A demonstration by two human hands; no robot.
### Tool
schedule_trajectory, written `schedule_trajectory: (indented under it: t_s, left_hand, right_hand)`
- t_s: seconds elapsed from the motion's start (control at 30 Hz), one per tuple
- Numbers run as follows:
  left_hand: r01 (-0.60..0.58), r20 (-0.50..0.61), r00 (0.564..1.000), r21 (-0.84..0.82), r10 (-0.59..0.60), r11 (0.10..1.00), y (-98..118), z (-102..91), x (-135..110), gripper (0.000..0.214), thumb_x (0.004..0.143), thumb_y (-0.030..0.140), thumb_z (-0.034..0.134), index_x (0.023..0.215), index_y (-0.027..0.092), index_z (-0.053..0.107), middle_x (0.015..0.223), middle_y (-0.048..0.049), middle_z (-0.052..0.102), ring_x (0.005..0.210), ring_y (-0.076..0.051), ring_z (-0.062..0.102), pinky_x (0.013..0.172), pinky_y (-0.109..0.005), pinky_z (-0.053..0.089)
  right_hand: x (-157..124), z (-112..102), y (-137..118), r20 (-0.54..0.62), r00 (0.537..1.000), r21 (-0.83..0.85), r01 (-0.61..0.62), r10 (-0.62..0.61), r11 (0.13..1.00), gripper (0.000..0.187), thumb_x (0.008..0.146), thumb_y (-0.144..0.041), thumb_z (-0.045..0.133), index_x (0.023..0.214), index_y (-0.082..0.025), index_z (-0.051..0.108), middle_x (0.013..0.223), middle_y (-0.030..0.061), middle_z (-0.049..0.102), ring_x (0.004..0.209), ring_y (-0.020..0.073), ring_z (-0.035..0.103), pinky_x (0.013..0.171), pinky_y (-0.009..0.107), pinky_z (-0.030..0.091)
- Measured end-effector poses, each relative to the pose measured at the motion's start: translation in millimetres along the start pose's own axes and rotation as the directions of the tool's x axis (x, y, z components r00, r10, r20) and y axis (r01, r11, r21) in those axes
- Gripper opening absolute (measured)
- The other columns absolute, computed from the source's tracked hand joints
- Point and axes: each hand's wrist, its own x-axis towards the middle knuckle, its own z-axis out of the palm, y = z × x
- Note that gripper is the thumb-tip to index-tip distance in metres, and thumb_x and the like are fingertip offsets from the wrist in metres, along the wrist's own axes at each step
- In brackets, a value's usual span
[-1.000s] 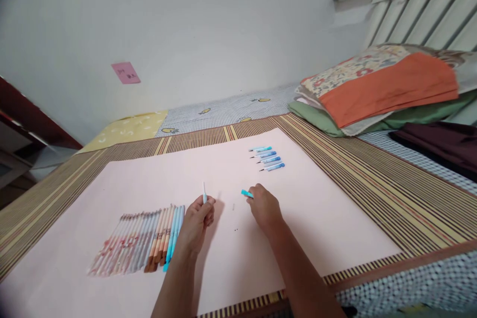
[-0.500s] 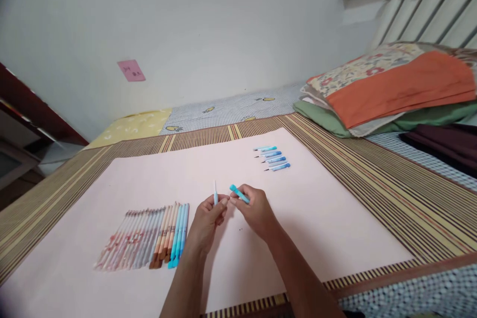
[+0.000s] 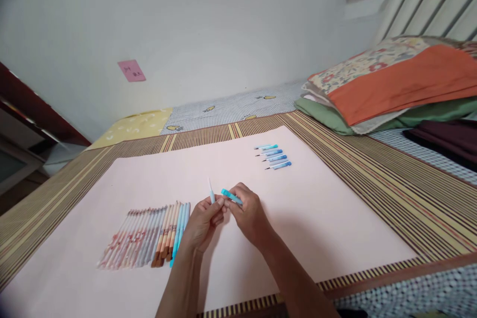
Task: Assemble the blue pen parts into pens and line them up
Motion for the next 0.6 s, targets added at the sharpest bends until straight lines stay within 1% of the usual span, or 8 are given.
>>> schedule_trajectory:
  t_s: [0.07, 0.13, 0.2, 0.3, 0.4, 0.47, 0.53, 0.6]
  left_hand:
    - [0.012, 0.014, 1.0, -0.043, -0.011, 0.999, 0.5, -0.1, 0.0, 0.034, 0.072, 0.04, 0.083, 0.077, 0.012, 0.064, 0.063, 0.0018, 0.058, 0.045, -0.002, 0.026, 0.048, -0.023, 0.016]
    - [0.007, 0.019, 1.0, -0.076, -0.005, 0.997, 1.4, 0.4, -0.2, 0.033, 0.072, 0.038, 0.082, 0.076, 0.012, 0.062, 0.064, 0.0021, 0.056, 0.046, -0.002, 0.026, 0.048, -0.022, 0.017]
    - [-0.009, 0.022, 1.0, -0.08, 0.011, 0.997, 2.8, 1.4, -0.7, 0.033, 0.073, 0.037, 0.082, 0.074, 0.012, 0.06, 0.066, 0.0013, 0.057, 0.047, -0.002, 0.027, 0.048, -0.022, 0.018]
    - [-0.037, 0.019, 0.999, -0.042, 0.037, 0.998, 4.2, 3.1, -1.6, 0.032, 0.074, 0.038, 0.081, 0.074, 0.012, 0.06, 0.069, -0.0006, 0.06, 0.048, -0.002, 0.028, 0.048, -0.022, 0.019]
    - [-0.073, -0.021, 0.997, 0.022, 0.073, 0.997, 4.0, 3.9, -1.7, 0.029, 0.074, 0.037, 0.079, 0.076, 0.013, 0.063, 0.067, -0.0001, 0.061, 0.048, -0.003, 0.029, 0.048, -0.023, 0.02]
    - [-0.096, -0.05, 0.994, 0.084, 0.1, 0.992, 3.2, 3.7, -1.2, 0.027, 0.075, 0.037, 0.079, 0.078, 0.014, 0.065, 0.065, 0.0006, 0.061, 0.048, -0.004, 0.03, 0.049, -0.023, 0.022]
    - [-0.113, -0.062, 0.99, 0.144, 0.123, 0.983, 2.3, 3.1, -0.6, 0.025, 0.076, 0.037, 0.077, 0.079, 0.015, 0.067, 0.064, 0.0007, 0.062, 0.05, -0.006, 0.035, 0.051, -0.023, 0.025]
    - [-0.132, -0.066, 0.987, 0.189, 0.146, 0.973, 2.0, 2.3, -0.4, 0.024, 0.077, 0.038, 0.076, 0.079, 0.015, 0.069, 0.065, 0.0004, 0.063, 0.051, -0.007, 0.038, 0.052, -0.024, 0.027]
  right_hand:
    - [0.5, -0.6, -0.4, 0.002, 0.997, 0.079, -0.071, 0.071, 0.994, 0.012, 0.089, -0.031, 0.061, 0.083, -0.021, 0.064, 0.076, -0.0009, 0.056, 0.07, 0.0153, 0.053, 0.066, 0.027, 0.041]
    - [1.8, -1.5, 1.4, -0.026, 0.982, 0.202, -0.176, 0.185, 0.963, 0.021, 0.09, -0.04, 0.059, 0.084, -0.021, 0.062, 0.066, -0.0031, 0.05, 0.058, 0.0132, 0.045, 0.056, 0.026, 0.036]
    - [3.5, -2.5, 5.2, -0.061, 0.96, 0.33, -0.239, 0.273, 0.913, 0.032, 0.092, -0.049, 0.053, 0.078, -0.021, 0.059, 0.06, -0.0043, 0.043, 0.052, 0.0122, 0.037, 0.05, 0.026, 0.031]
    - [5.2, -2.5, 11.2, -0.1, 0.945, 0.442, -0.237, 0.31, 0.865, 0.04, 0.092, -0.056, 0.05, 0.076, -0.021, 0.062, 0.06, -0.0029, 0.043, 0.054, 0.0132, 0.04, 0.051, 0.027, 0.033]
    - [5.0, 1.7, 14.0, -0.074, 0.93, 0.562, -0.258, 0.359, 0.785, 0.041, 0.087, -0.06, 0.059, 0.081, -0.02, 0.066, 0.059, -0.0048, 0.04, 0.049, 0.0113, 0.036, 0.047, 0.026, 0.03]
    - [4.3, 6.5, 13.8, -0.019, 0.924, 0.657, -0.277, 0.383, 0.701, 0.04, 0.083, -0.059, 0.066, 0.085, -0.019, 0.066, 0.059, -0.0043, 0.046, 0.049, 0.0111, 0.041, 0.048, 0.026, 0.033]
    - [3.7, 11.7, 13.0, 0.026, 0.922, 0.727, -0.283, 0.386, 0.626, 0.04, 0.079, -0.057, 0.072, 0.087, -0.018, 0.066, 0.063, -0.0008, 0.056, 0.056, 0.0139, 0.052, 0.056, 0.029, 0.041]
    - [3.7, 15.9, 12.3, 0.043, 0.922, 0.77, -0.276, 0.384, 0.576, 0.039, 0.076, -0.054, 0.077, 0.087, -0.018, 0.066, 0.066, 0.0013, 0.061, 0.062, 0.0161, 0.056, 0.062, 0.031, 0.044]
